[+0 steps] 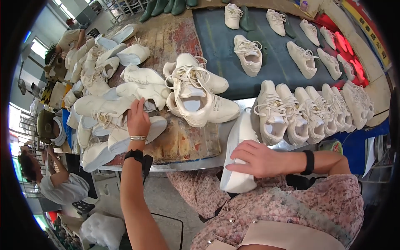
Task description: Inspecting finished shoes and placing them onto a conveyor belt from a large pile.
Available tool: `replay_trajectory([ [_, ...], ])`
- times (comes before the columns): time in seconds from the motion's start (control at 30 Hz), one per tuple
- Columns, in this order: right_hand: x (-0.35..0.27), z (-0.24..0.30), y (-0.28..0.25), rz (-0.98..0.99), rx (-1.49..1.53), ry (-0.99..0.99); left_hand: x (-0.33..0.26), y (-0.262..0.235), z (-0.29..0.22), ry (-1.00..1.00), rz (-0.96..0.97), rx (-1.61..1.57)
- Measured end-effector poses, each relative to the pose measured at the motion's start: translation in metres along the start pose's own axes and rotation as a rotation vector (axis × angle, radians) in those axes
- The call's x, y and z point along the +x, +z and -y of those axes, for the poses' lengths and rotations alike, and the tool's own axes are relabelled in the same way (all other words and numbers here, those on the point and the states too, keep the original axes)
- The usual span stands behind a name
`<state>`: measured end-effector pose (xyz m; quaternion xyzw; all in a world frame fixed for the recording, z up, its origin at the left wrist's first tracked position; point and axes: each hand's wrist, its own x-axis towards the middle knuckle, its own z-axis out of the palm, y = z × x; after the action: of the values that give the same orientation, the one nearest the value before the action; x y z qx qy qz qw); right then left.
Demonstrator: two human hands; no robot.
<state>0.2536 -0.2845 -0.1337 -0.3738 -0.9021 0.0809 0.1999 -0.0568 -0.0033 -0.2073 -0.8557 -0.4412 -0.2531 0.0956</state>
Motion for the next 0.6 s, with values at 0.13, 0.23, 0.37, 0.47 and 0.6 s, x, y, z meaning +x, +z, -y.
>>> replay_trajectory([
  [0.13,0.034,-0.002,-0.045,-0.096,-0.247,-0.086,0.001,0.001,0.006,-0.003,-0.005,0.009],
  [0.23,0.044,-0.042,-0.036,0.079,-0.530,0.040,0.008,0.006,-0.001,-0.013,0.055,-0.044],
  [0.37,0.053,-0.114,-0.002,-0.105,-0.458,-0.077,0.001,0.016,0.014,-0.025,0.106,-0.093],
  [0.47,0.067,-0.131,0.049,-0.314,-0.526,-0.081,-0.016,0.025,0.038,-0.033,0.105,-0.038],
  [0.6,0.056,-0.112,0.020,-0.332,-0.553,-0.088,-0.007,0.009,0.013,-0.073,0.113,-0.002],
])
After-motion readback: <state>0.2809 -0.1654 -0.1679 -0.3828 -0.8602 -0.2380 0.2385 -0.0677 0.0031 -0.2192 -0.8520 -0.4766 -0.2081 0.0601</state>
